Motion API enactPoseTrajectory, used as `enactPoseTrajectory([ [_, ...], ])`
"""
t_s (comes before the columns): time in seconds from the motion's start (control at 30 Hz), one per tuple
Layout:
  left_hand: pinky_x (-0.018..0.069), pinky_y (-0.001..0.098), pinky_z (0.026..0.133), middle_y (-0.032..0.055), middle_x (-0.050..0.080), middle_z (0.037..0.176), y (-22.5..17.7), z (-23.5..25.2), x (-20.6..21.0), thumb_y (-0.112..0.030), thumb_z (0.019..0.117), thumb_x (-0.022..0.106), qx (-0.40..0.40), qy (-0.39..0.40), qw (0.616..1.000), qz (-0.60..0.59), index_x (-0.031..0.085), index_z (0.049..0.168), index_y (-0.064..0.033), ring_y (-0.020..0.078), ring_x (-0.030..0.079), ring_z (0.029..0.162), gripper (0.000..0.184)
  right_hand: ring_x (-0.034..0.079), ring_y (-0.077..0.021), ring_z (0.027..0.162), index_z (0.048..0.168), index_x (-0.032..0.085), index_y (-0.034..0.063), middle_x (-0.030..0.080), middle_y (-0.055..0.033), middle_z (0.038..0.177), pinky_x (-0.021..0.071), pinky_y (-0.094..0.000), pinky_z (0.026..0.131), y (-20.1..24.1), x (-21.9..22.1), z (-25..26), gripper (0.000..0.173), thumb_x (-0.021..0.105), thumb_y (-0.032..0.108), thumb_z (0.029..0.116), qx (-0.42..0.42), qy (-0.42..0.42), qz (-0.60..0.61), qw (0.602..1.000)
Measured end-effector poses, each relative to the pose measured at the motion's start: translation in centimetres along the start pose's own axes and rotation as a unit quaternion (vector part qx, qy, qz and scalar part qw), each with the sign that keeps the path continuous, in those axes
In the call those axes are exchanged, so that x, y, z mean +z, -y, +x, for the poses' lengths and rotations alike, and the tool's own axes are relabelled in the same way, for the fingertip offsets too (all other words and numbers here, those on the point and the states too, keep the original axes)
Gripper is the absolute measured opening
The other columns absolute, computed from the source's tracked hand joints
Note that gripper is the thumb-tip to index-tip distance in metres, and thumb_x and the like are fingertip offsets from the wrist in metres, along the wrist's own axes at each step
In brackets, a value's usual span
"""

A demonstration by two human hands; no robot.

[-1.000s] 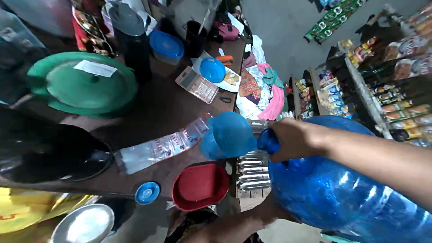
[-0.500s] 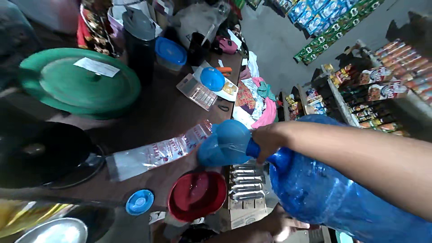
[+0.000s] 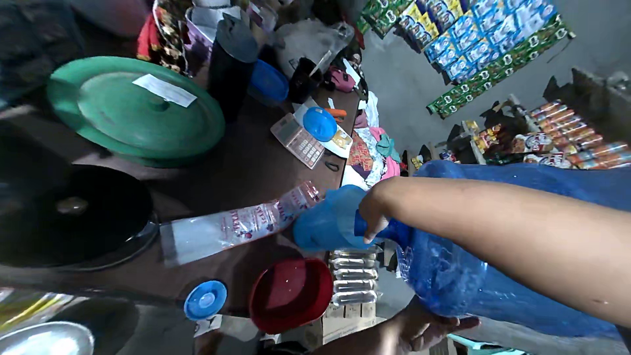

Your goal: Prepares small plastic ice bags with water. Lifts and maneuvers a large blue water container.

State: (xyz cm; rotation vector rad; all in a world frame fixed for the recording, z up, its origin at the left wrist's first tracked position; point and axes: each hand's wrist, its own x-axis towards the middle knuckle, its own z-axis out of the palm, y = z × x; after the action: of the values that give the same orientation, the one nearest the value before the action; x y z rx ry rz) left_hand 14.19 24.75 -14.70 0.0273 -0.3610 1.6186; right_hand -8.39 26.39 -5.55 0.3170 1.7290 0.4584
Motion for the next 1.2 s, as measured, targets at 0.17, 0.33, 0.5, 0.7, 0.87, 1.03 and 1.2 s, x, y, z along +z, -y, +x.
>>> enactPoseTrajectory([
  [0.17, 0.0549, 0.0384, 0.102, 0.0066, 0.067, 0.119, 0.0, 0.4, -0.7, 0.013, 0.0906, 0.057, 0.022, 0.048, 0.998, -0.028, 0.053, 0.124, -0.0054, 0.0196, 0.066, 0.115, 0.038, 0.059, -0.0409, 0.116, 0.119, 0.061, -0.0159, 0.063, -0.0304, 0.119, 0.0413, -0.0587, 0.099, 0.2, -0.8, 0.9, 0.056, 0.067, 0.036, 0.0993, 0.015, 0.021, -0.026, 0.999],
  [0.33, 0.0548, 0.0350, 0.102, 0.0077, 0.072, 0.116, -0.2, 1.1, -1.1, 0.008, 0.0880, 0.067, 0.033, 0.101, 0.992, -0.066, 0.062, 0.117, -0.0050, 0.0197, 0.069, 0.113, 0.032, 0.059, -0.0370, 0.114, 0.121, 0.060, -0.0143, 0.063, -0.0284, 0.120, 0.0420, -0.0545, 0.098, 1.1, -2.4, 0.5, 0.053, 0.066, 0.034, 0.1001, 0.035, 0.042, -0.034, 0.998],
  [0.5, 0.0533, 0.0386, 0.104, 0.0103, 0.070, 0.120, -0.1, 1.6, -1.5, 0.009, 0.0877, 0.067, 0.003, 0.107, 0.988, -0.112, 0.060, 0.121, -0.0044, 0.0234, 0.068, 0.116, 0.037, 0.056, -0.0378, 0.119, 0.125, 0.057, -0.0161, 0.060, -0.0300, 0.125, 0.0398, -0.0542, 0.101, 1.3, -2.7, 0.8, 0.054, 0.065, 0.031, 0.1015, 0.023, 0.050, -0.034, 0.998],
  [0.7, 0.0475, 0.0434, 0.112, 0.0116, 0.067, 0.130, 0.5, 2.1, -2.1, 0.003, 0.0952, 0.063, -0.023, 0.134, 0.981, -0.141, 0.061, 0.127, -0.0048, 0.0261, 0.063, 0.125, 0.033, 0.063, -0.0434, 0.102, 0.105, 0.067, -0.0143, 0.066, -0.0303, 0.104, 0.0455, -0.0620, 0.088, -3.0, -2.1, 5.1, 0.060, 0.066, 0.045, 0.0985, -0.076, 0.097, -0.068, 0.990],
  [0.87, 0.0479, 0.0446, 0.111, 0.0109, 0.067, 0.130, 0.1, 1.8, -1.3, 0.002, 0.0921, 0.068, -0.038, 0.149, 0.980, -0.130, 0.062, 0.128, -0.0056, 0.0267, 0.063, 0.125, 0.037, 0.059, -0.0408, 0.118, 0.120, 0.066, -0.0084, 0.064, -0.0265, 0.121, 0.0400, -0.0610, 0.101, -3.0, -0.4, 6.5, 0.059, 0.059, 0.047, 0.1020, 0.047, 0.118, -0.113, 0.985],
  [1.03, 0.0477, 0.0446, 0.110, 0.0100, 0.067, 0.129, 0.8, 1.6, -0.8, 0.000, 0.0917, 0.068, -0.035, 0.166, 0.976, -0.136, 0.061, 0.129, -0.0063, 0.0260, 0.063, 0.124, 0.039, 0.066, -0.0425, 0.101, 0.101, 0.073, -0.0061, 0.070, -0.0259, 0.101, 0.0476, -0.0657, 0.087, -4.7, -0.1, 8.9, 0.069, 0.063, 0.061, 0.0938, 0.026, 0.148, -0.139, 0.979],
  [1.2, 0.0431, 0.0260, 0.108, 0.0118, 0.058, 0.129, -8.0, -4.8, 8.2, 0.013, 0.1002, 0.026, -0.100, 0.015, 0.995, -0.026, 0.043, 0.138, 0.0061, 0.0146, 0.058, 0.120, 0.042, 0.067, -0.0462, 0.094, 0.100, 0.072, -0.0109, 0.069, -0.0303, 0.099, 0.0496, -0.0661, 0.078, -6.0, -0.5, 8.7, 0.065, 0.060, 0.053, 0.0987, -0.076, 0.151, -0.125, 0.978],
])
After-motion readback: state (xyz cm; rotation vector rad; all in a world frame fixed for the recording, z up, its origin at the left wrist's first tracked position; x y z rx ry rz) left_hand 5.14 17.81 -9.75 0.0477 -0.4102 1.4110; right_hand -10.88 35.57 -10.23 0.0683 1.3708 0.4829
